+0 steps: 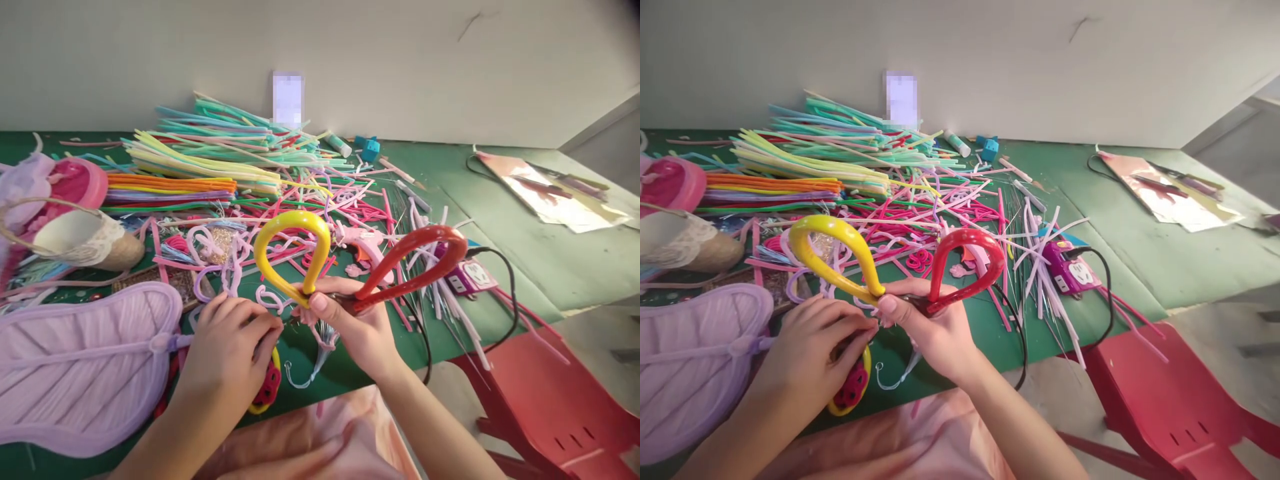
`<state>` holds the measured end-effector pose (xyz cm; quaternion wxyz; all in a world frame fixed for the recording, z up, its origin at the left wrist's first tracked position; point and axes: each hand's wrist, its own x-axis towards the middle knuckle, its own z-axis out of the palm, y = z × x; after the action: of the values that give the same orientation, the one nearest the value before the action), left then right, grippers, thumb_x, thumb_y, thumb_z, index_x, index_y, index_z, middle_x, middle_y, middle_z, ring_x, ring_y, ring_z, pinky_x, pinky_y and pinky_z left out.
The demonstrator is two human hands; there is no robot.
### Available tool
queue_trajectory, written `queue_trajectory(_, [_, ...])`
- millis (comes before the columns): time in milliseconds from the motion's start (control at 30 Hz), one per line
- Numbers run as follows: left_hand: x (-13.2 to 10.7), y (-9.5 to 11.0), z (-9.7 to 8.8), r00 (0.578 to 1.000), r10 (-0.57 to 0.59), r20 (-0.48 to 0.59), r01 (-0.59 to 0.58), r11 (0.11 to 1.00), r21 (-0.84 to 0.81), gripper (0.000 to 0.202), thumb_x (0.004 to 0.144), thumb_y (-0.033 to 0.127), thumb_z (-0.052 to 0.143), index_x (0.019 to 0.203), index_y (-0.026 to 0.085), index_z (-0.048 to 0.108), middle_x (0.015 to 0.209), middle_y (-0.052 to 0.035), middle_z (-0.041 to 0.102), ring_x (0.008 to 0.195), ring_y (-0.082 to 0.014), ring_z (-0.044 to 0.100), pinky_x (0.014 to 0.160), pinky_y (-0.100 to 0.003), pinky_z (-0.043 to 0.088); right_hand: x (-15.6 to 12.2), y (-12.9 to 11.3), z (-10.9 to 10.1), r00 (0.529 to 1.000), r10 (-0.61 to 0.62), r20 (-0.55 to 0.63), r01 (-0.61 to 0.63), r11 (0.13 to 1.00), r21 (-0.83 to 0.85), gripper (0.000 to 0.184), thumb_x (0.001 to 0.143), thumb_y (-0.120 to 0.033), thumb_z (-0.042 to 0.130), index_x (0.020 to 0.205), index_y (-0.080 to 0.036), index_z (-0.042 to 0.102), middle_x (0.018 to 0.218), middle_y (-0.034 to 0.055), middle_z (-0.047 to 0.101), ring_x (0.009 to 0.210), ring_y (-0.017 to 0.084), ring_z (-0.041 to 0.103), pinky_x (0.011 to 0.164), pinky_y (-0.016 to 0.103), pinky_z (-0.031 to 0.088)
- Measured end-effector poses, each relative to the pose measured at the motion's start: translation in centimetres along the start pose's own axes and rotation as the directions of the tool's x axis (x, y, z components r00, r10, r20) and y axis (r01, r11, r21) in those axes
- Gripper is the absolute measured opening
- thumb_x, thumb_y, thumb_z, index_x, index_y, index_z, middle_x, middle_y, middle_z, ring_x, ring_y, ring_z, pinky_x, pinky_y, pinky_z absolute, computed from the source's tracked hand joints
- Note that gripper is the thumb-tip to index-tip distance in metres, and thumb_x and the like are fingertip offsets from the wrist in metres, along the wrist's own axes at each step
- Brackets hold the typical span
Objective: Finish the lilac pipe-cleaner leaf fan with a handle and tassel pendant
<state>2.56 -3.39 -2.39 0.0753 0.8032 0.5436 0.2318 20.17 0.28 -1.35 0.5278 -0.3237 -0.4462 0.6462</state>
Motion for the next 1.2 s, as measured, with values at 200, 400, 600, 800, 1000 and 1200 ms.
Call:
queue_trajectory(200, [2.0, -0.8, -0.4, 0.986, 0.125, 0.109, -0.145, 0.968, 0.203, 0.013, 0.088, 0.012, 0.055, 0.087, 0.018, 0.066, 0.085, -0.0064, 0.07, 0.09, -0.0322, 0.064, 0.087, -0.065, 0.044, 0.3, -0.1, -0.4, 0.997, -0.076, -0.023, 0.076, 0.997, -0.007, 0.007, 0.082, -0.026, 0.077, 0.088, -0.028, 0.078, 0.067, -0.0031, 0.071, 0.06, 0.01, 0.065, 0.06, 0.024, 0.056])
queue_trajectory(400, [3.0, -2.2, -0.5, 0.89, 0.42, 0.178, -0.439, 0.895, 0.081, 0.019, 0.095, 0.012, 0.047, 0.09, 0.019, 0.064, 0.092, -0.0036, 0.069, 0.095, -0.0251, 0.061, 0.101, -0.06, 0.036, -0.4, -0.4, -1.2, 0.991, -0.099, -0.093, 0.098, 0.995, -0.008, 0.007, 0.083, -0.03, 0.076, 0.09, -0.028, 0.078, 0.066, -0.0028, 0.07, 0.062, 0.012, 0.066, 0.06, 0.026, 0.054])
queue_trajectory(600, [2.2, -2.2, -0.4, 0.962, 0.217, 0.168, -0.2, 0.974, -0.11, 0.015, 0.094, 0.024, 0.058, 0.081, 0.022, 0.065, 0.082, 0.0019, 0.065, 0.086, -0.0186, 0.058, 0.102, -0.049, 0.035, -0.7, 0.2, -0.9, 0.993, -0.086, -0.085, 0.085, 0.996, -0.017, 0.007, 0.083, -0.027, 0.076, 0.089, -0.029, 0.078, 0.066, -0.0029, 0.07, 0.061, 0.011, 0.065, 0.06, 0.024, 0.055])
queue_trajectory(800, [2.2, -2.2, -0.1, 0.982, 0.127, 0.137, -0.098, 0.974, -0.203, 0.015, 0.09, 0.024, 0.064, 0.077, 0.021, 0.072, 0.08, -0.0002, 0.066, 0.085, -0.0196, 0.058, 0.094, -0.044, 0.041, -0.4, 0.3, -0.4, 0.996, -0.063, -0.064, 0.064, 0.998, 0.011, 0.009, 0.082, -0.024, 0.077, 0.088, -0.029, 0.078, 0.068, -0.0042, 0.072, 0.062, 0.01, 0.067, 0.063, 0.022, 0.059])
queue_trajectory(1000, [2.5, -2.2, 0.0, 0.986, 0.083, 0.144, -0.049, 0.973, -0.224, 0.01, 0.084, 0.022, 0.07, 0.076, 0.021, 0.075, 0.08, -0.0014, 0.069, 0.085, -0.0207, 0.06, 0.081, -0.038, 0.046, -0.1, 0.2, -0.3, 0.999, -0.032, -0.035, 0.032, 0.999, -0.006, 0.006, 0.081, -0.024, 0.076, 0.087, -0.025, 0.077, 0.067, -0.0032, 0.072, 0.061, 0.012, 0.068, 0.064, 0.026, 0.06])
queue_trajectory(1200, [2.4, -2.1, -0.2, 0.986, 0.054, 0.16, -0.016, 0.973, -0.232, 0.01, 0.084, 0.022, 0.069, 0.076, 0.023, 0.076, 0.082, -0.0012, 0.071, 0.087, -0.0213, 0.061, 0.088, -0.043, 0.046, 0.0, 0.4, -0.3, 0.998, -0.026, -0.051, 0.023, 0.998, -0.064, 0.01, 0.08, -0.032, 0.077, 0.084, -0.024, 0.076, 0.067, -0.0016, 0.072, 0.059, 0.015, 0.067, 0.061, 0.031, 0.061])
